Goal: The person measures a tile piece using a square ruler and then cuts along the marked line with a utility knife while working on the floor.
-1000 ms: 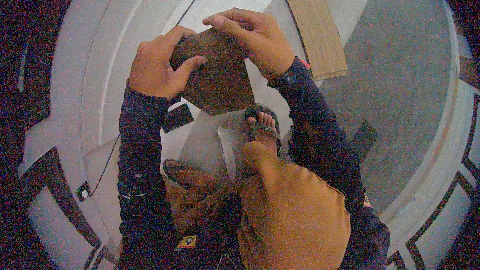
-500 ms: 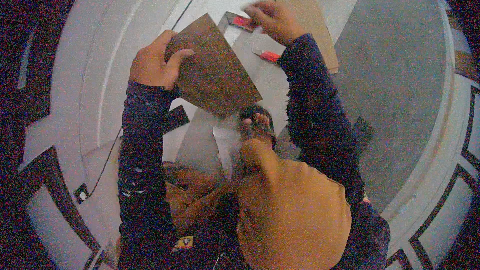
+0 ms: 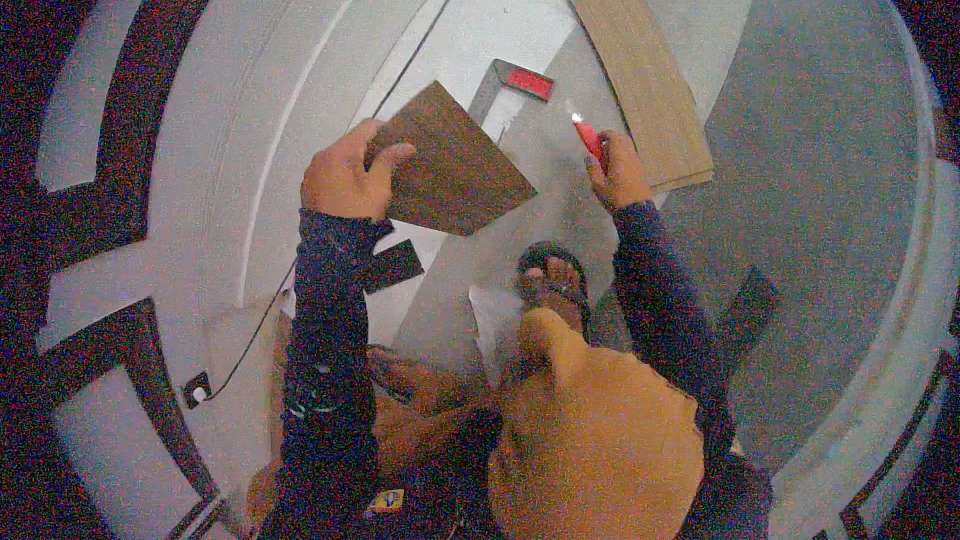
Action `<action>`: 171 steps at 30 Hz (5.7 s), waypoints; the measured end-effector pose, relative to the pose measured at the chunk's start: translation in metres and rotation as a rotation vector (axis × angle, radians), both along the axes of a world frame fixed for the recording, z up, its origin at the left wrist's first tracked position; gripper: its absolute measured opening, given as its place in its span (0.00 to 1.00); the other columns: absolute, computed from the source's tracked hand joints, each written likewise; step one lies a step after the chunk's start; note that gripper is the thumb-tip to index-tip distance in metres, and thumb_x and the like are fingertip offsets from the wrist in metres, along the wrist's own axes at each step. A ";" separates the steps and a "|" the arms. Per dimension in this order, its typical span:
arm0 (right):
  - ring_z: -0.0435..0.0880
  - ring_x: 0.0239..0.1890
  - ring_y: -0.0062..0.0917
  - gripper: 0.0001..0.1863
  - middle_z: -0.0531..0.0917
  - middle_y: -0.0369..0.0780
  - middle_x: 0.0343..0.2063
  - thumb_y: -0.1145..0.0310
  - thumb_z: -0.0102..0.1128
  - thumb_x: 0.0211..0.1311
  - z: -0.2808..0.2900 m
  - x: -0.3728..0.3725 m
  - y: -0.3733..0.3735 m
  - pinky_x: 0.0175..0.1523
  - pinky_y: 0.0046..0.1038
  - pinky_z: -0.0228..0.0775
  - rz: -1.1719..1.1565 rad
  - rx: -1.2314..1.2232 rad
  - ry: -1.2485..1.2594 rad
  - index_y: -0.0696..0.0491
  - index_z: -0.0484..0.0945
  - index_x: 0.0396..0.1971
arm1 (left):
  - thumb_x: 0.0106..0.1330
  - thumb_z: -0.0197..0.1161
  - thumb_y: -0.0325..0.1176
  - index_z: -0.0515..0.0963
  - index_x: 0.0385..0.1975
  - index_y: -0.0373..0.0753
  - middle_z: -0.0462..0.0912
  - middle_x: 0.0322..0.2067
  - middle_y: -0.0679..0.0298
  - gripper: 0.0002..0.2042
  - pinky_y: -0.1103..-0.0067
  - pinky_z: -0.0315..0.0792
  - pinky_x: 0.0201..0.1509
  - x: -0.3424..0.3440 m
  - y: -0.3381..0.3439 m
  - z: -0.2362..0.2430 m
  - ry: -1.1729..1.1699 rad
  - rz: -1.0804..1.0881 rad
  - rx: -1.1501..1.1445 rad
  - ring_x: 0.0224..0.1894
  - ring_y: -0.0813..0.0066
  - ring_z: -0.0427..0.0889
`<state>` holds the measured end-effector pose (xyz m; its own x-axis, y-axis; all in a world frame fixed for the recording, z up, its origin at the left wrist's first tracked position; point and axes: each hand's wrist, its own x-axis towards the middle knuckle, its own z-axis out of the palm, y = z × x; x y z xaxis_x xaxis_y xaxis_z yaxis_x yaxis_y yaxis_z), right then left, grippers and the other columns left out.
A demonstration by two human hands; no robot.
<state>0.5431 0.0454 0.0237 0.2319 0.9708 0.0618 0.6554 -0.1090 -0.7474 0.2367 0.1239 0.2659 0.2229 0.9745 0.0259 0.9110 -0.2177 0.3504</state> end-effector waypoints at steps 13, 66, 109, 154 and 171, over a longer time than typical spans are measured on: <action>0.80 0.24 0.34 0.13 0.80 0.43 0.24 0.64 0.49 0.75 0.205 -0.069 -0.031 0.33 0.35 0.71 0.112 -0.101 0.664 0.57 0.75 0.49 | 0.62 0.65 0.48 0.82 0.36 0.42 0.84 0.25 0.53 0.15 0.59 0.74 0.36 0.038 -0.007 -0.004 -0.022 -0.047 -0.054 0.33 0.47 0.84; 0.74 0.17 0.14 0.19 0.74 0.33 0.22 0.62 0.43 0.77 0.218 -0.106 -0.023 0.22 0.21 0.68 0.257 -0.257 1.014 0.58 0.68 0.59 | 0.67 0.66 0.32 0.82 0.36 0.34 0.83 0.29 0.67 0.07 0.83 0.75 0.39 0.015 -0.001 -0.004 -0.529 -0.061 -0.065 0.33 0.82 0.80; 0.80 0.25 0.45 0.12 0.80 0.50 0.23 0.65 0.50 0.68 0.237 -0.141 0.000 0.31 0.43 0.72 0.216 -0.052 0.301 0.61 0.72 0.38 | 0.68 0.67 0.31 0.83 0.37 0.32 0.86 0.31 0.64 0.08 0.82 0.75 0.42 0.008 -0.001 -0.004 -0.550 -0.028 -0.044 0.32 0.82 0.79; 0.76 0.19 0.24 0.13 0.76 0.39 0.20 0.65 0.48 0.72 0.220 -0.129 -0.012 0.24 0.29 0.69 0.235 -0.151 0.692 0.58 0.74 0.46 | 0.74 0.59 0.48 0.83 0.36 0.32 0.83 0.31 0.66 0.20 0.83 0.73 0.39 -0.017 0.030 -0.031 -0.751 0.038 -0.607 0.33 0.83 0.78; 0.84 0.31 0.48 0.12 0.82 0.54 0.27 0.67 0.54 0.63 0.250 -0.132 -0.039 0.36 0.45 0.77 0.185 -0.106 0.483 0.61 0.76 0.40 | 0.70 0.66 0.41 0.81 0.27 0.34 0.81 0.25 0.68 0.16 0.84 0.69 0.33 0.015 -0.020 -0.002 -0.562 0.127 -0.218 0.27 0.85 0.74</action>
